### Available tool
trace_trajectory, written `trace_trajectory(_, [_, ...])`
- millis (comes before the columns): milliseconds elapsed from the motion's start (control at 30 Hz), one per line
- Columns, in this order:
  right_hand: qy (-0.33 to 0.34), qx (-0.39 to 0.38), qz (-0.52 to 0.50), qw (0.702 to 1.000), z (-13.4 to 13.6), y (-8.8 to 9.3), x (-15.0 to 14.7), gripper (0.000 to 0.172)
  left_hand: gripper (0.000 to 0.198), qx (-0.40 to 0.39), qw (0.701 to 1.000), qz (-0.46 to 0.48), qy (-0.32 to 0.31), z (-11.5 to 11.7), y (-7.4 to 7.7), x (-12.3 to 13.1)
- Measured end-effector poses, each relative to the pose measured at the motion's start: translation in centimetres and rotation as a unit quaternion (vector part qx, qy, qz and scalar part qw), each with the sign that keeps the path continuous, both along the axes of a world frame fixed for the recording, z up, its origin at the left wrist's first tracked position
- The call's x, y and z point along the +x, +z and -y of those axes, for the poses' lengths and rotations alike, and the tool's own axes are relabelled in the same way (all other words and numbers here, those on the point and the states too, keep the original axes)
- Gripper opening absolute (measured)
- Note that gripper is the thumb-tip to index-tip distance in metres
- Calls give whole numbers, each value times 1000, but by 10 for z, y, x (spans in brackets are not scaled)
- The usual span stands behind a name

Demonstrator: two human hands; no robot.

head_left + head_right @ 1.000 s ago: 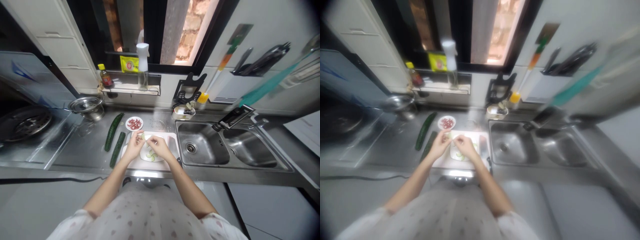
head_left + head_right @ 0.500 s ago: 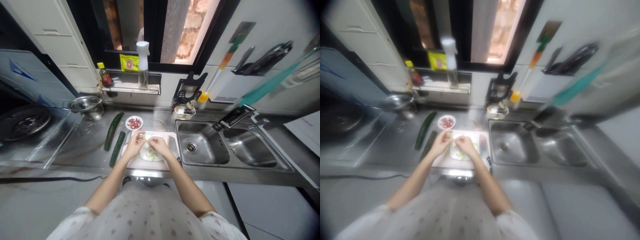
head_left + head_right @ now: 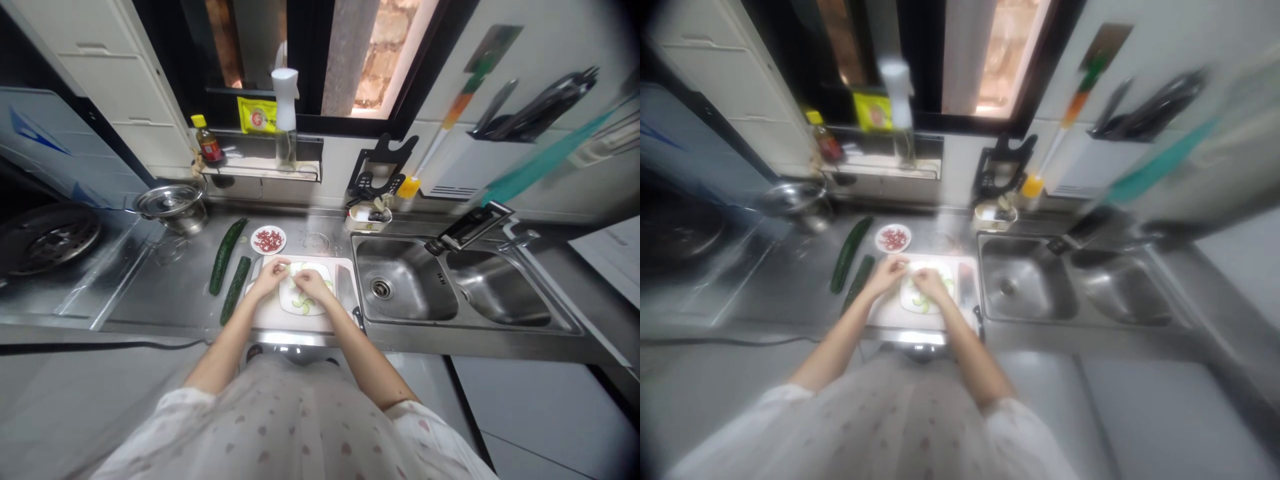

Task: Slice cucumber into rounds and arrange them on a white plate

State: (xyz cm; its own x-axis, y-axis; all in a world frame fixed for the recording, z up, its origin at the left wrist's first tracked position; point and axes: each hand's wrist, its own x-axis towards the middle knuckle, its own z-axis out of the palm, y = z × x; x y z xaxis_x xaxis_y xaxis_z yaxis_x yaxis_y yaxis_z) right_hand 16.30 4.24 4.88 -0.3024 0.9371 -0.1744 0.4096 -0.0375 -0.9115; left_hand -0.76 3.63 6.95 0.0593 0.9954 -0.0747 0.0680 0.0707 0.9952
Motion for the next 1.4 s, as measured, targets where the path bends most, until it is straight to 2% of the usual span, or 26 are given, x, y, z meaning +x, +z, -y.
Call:
trace_trajectory(167, [-4,0,139,990,-3,-15,-8,17,25,5,992,-123,-15,-8,-28,-3])
trace_trajectory(367, [-1,10,219,976,-3,-26,-18,20,26,7,975,-221,-32,-10,-44,-4])
trace_trajectory(700, [18,30,300,953,-3,-27,-26,25,26,25,944,-324,-56,-14,-51,-1])
trace_trajectory(967, [32,32,339,940,1,-24,-29,25,30,47,941,-330,-55,-11,-54,0])
trace_trajectory(1167, [43,26,364,930,6,-22,-31,25,30,84,892,-438,-78,-6,-56,2])
trace_trajectory(1267, [51,27,379,924,10,-20,-31,26,30,93,880,-460,-72,-4,-58,1])
trace_trajectory(1400, [59,43,400,914,18,-16,-27,28,28,89,885,-456,-34,-3,-62,-3])
